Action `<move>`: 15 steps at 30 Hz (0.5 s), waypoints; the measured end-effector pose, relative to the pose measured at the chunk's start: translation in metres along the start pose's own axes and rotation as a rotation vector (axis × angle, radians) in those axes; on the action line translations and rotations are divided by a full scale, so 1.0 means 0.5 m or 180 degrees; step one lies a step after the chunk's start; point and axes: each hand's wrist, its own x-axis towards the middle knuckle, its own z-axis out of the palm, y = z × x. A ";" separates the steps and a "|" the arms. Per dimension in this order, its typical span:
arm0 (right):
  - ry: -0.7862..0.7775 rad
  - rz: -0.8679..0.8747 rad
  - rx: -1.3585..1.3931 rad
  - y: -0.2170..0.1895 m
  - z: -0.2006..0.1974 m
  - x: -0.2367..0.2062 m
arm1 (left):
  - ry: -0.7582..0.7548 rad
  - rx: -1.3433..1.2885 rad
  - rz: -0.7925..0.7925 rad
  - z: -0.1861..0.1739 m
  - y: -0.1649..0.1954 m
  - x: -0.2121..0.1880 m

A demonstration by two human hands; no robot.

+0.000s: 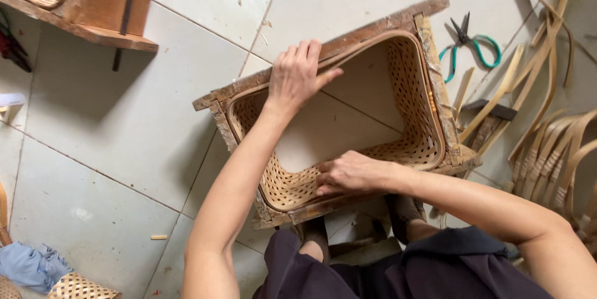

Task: The person assembles a woven bamboo basket inside a wooden frame mold on the floor. They press and shape the woven bamboo body, fit a bent rim strip around the top edge, trim excess material with scissors, and add thin bamboo strips across the basket opening, securing them into the rim.

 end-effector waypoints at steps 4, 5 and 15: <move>0.1137 -0.0180 -0.1669 0.083 -0.114 0.043 | 0.0685 -0.0179 -0.0529 -0.097 -0.013 -0.123; 0.1387 -0.0086 -0.2061 0.105 -0.142 0.056 | 0.0767 -0.0333 -0.0960 -0.117 -0.025 -0.158; 0.1588 0.0233 -0.2588 0.137 -0.192 0.131 | 0.1312 -0.0019 -0.1629 -0.126 -0.081 -0.262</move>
